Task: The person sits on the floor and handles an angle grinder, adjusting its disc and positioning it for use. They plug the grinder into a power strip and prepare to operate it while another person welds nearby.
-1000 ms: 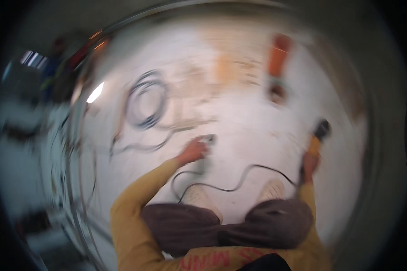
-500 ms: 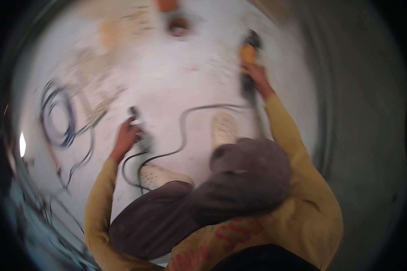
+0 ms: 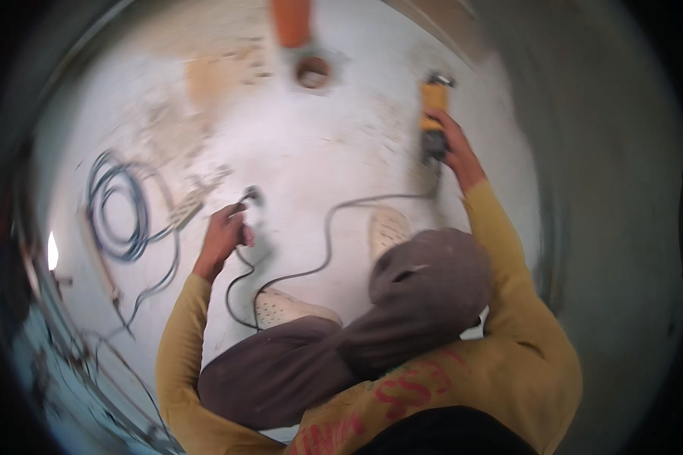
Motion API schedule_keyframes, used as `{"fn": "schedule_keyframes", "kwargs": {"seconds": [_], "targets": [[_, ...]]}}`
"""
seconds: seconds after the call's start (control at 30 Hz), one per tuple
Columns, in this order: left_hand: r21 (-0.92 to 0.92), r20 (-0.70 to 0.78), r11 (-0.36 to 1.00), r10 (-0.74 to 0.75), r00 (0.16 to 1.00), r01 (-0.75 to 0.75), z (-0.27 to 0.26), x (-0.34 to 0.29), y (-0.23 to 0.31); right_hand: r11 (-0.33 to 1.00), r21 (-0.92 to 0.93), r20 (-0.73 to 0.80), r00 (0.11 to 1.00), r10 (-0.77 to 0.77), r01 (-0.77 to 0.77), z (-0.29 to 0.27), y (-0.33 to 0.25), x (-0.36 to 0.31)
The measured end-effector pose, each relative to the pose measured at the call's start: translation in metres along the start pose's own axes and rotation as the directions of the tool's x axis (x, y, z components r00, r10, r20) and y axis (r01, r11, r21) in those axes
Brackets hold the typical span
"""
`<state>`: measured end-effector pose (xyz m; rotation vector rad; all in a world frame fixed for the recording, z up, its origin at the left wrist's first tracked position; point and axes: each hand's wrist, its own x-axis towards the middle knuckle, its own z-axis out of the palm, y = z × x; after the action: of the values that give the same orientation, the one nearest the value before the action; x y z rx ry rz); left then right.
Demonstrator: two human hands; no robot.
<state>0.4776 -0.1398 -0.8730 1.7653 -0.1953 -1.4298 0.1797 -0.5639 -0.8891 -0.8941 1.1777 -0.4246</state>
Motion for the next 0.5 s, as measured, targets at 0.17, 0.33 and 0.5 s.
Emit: {"fn": "schedule_keyframes", "kwargs": {"seconds": [0.17,0.33,0.5], "targets": [[-0.147,0.087,0.968,0.219,0.972,-0.205,-0.027,-0.102,0.062,0.983,-0.028,0.160,0.970,0.186,-0.184,0.021,-0.023,-0.020],[-0.140,-0.147,0.787,0.583,0.799,-0.601,0.022,-0.187,0.072,0.901,-0.402,0.143,0.961,0.238,-0.163,0.038,-0.057,-0.016],[0.014,-0.570,0.956,0.249,0.783,-0.294,0.053,-0.188,0.062,0.087,-0.962,0.274,0.933,0.232,0.260,0.082,-0.105,-0.050]]}}
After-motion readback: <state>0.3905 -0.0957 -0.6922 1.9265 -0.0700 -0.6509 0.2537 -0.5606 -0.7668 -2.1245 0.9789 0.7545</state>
